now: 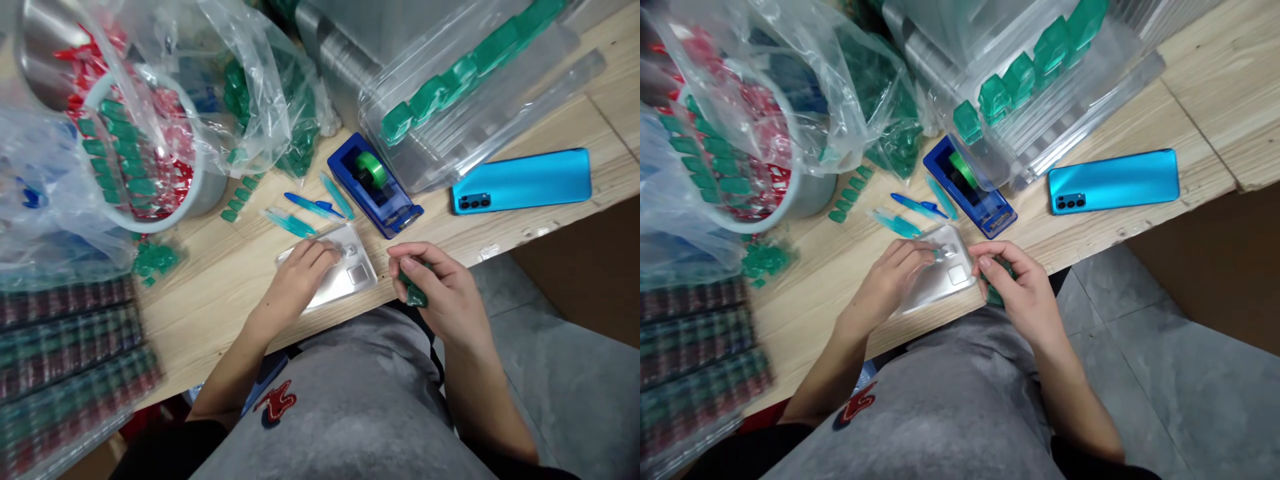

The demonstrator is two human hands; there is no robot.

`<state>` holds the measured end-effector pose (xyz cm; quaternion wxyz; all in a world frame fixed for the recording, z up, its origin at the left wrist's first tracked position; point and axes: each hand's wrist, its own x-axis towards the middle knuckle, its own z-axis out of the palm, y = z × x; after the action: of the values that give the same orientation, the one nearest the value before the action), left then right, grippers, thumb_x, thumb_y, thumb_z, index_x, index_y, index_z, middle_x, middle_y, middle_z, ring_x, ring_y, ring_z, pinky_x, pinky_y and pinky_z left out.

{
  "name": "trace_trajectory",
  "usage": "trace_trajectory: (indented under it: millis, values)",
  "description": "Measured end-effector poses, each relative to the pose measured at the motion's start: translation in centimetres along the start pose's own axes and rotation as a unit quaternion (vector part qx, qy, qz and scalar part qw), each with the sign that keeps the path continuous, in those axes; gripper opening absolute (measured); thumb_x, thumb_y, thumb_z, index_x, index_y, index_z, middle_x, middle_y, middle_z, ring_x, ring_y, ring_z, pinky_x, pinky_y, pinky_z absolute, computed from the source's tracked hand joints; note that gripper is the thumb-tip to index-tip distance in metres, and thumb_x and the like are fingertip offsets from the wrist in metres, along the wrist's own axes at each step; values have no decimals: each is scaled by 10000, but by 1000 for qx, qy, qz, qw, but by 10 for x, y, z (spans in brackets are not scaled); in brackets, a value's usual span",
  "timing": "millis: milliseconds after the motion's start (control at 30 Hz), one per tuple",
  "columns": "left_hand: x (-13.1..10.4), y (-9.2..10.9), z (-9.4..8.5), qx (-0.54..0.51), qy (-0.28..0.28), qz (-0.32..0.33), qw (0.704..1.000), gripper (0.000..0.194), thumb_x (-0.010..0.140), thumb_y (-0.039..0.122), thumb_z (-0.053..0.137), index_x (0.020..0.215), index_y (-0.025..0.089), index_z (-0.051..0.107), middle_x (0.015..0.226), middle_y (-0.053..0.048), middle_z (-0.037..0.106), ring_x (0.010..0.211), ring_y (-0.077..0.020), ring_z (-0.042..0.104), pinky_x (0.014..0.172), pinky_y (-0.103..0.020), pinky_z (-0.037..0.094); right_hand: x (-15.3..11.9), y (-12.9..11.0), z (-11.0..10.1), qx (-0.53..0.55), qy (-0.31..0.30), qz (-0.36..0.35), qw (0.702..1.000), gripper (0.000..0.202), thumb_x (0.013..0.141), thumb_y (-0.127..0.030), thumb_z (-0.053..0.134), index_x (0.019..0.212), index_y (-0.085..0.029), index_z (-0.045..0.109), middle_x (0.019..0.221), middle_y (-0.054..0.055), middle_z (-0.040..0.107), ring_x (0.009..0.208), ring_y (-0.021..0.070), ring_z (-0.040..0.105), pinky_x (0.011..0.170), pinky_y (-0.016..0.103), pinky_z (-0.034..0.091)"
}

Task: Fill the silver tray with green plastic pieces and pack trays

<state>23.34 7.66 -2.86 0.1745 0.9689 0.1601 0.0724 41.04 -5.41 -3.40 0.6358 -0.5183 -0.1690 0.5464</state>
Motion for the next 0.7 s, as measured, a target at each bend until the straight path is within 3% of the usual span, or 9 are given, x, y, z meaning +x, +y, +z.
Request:
trace_trajectory:
  millis: [167,333,500,600,700]
  values:
    - [-3,-4,-4,-77,-2,-30,997,258,947,180,484,1200,162,530,1062,-77,671,968,-183,616,845,-335,531,2,1,4,21,12,15,1000,102,857,-252,638,904,-268,727,721,-41,619,528,50,521,495,202,385]
    - [-2,-2,5,-6,11,-38,999,202,938,192,500,1121,141,569,1003,-79,680,927,-204,626,819,-347,536,6,-3,14,106,40,62,992,104,835,-284,641,849,-226,726,712,-19,616,493,51,499,431,195,334]
    - [0,-3,12,42,-12,-65,997,198,914,246,545,1083,161,601,1026,-99,650,945,-251,605,813,-406,527,10,-3,26,210,21,140,967,159,799,-315,638,835,-184,720,751,15,625,530,74,506,414,198,331]
    - [-2,2,4,-56,23,-82,995,351,917,290,550,1247,173,523,1170,-124,588,1081,-253,566,894,-420,508,11,-1,34,238,10,155,959,170,800,-283,602,861,-181,723,798,34,648,620,108,563,477,222,398]
    - [-4,14,-11,-158,93,-93,979,317,939,201,520,1255,222,513,1179,-69,586,1121,-189,551,953,-360,477,10,1,42,228,-5,146,963,214,834,-288,548,919,-195,720,855,41,655,699,128,584,535,244,433]
